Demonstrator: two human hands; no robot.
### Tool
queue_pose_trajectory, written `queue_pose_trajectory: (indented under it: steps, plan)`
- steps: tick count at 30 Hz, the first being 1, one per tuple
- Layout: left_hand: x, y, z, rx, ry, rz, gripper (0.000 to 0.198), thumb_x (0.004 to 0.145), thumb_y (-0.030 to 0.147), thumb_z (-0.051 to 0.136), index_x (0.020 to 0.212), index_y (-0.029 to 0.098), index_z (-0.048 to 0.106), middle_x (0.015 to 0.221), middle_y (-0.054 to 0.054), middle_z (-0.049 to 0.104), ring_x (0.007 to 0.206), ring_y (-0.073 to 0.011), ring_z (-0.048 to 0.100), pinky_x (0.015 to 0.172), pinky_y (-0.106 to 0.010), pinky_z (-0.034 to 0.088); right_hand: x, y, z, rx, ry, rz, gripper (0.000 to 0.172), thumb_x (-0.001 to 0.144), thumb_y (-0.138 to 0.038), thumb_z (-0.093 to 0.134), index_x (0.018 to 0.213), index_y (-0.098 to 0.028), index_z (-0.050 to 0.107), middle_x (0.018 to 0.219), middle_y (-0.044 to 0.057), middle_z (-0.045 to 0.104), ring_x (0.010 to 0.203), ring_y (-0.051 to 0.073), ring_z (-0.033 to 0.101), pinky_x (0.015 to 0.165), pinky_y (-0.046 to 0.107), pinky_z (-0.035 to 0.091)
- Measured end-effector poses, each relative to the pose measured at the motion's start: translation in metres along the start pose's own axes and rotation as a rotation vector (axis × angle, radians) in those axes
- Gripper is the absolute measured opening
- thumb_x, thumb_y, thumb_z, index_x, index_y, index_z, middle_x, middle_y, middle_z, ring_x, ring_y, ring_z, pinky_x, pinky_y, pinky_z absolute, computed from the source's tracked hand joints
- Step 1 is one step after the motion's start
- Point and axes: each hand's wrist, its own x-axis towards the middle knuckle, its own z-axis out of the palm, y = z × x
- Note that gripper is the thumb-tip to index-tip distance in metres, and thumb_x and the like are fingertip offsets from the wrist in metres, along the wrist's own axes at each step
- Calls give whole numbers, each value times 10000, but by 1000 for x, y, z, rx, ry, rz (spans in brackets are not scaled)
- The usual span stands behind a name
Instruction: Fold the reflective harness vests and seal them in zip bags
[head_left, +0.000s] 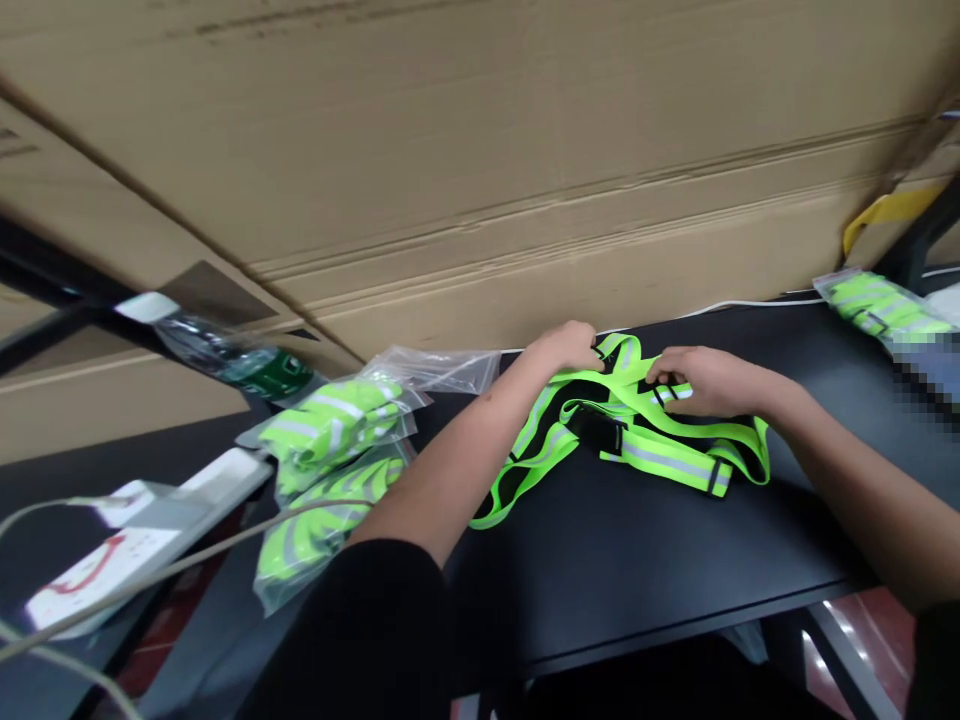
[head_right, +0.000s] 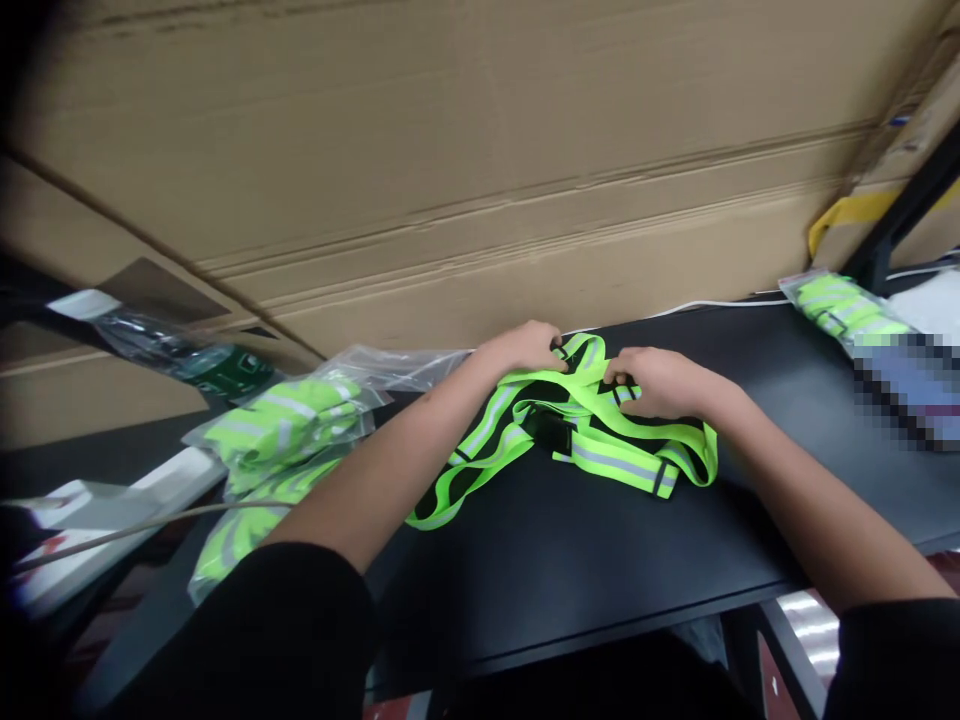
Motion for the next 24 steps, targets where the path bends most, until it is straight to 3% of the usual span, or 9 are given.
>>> queue_pose_trajectory:
  steps: [2, 7, 12, 16, 21, 24]
  plan:
    - [-1, 0, 2, -23, 36, -8, 262, 646, 300, 761, 865, 156, 764, 923, -157, 742, 870, -299, 679, 763, -383, 483, -3, 3, 2, -43, -21, -21, 384, 744, -313, 682, 1109, -192, 682, 1077, 98, 692, 857, 230, 647, 768, 377, 522]
    - [-12, -8, -5, -193, 121, -50, 178, 793, 291, 640, 791, 154, 753, 807, -112, 732, 772, -231, 670, 706, -340, 490, -10, 6, 5, 12, -29, -56, 473, 832, -518, 654, 1163, -181, 652, 1163, 122, 660, 1040, 280, 633, 923, 442, 512]
    - [-22, -10, -21, -440, 144, -123, 258, 934, 322, 555, 822, 157, 720, 750, -82, 714, 619, -161, 663, 608, -286, 500, -4, 19, 16, -33, -31, -123, 416, 823, -224, 581, 1233, -196, 643, 1305, 123, 639, 1213, 298, 587, 1038, 452, 463]
    - [-24, -15, -25, -533, 329, -194, 194, 915, 348, 637, 953, 164, 686, 812, -78, 706, 687, -180, 677, 666, -307, 518, 1, 25, 18, -96, 32, -33, 533, 751, -170, 595, 1281, -203, 636, 1300, 123, 651, 1196, 308, 609, 1003, 436, 493]
    - [-22, -37, -18, -376, 681, -225, 278, 846, 261, 686, 1109, 181, 645, 1163, -95, 683, 1084, -232, 631, 948, -344, 477, 6, 28, 13, -136, 123, -24, 365, 818, -234, 562, 1156, -211, 699, 1188, 103, 708, 1015, 274, 682, 858, 395, 537]
    - [-20, -54, -9, -317, 666, -283, 297, 862, 300, 665, 1127, 169, 631, 1109, -91, 693, 1029, -218, 646, 922, -331, 488, 10, 35, 12, -181, 229, 9, 318, 895, -232, 460, 1069, -205, 723, 1097, 99, 746, 951, 274, 696, 810, 409, 535]
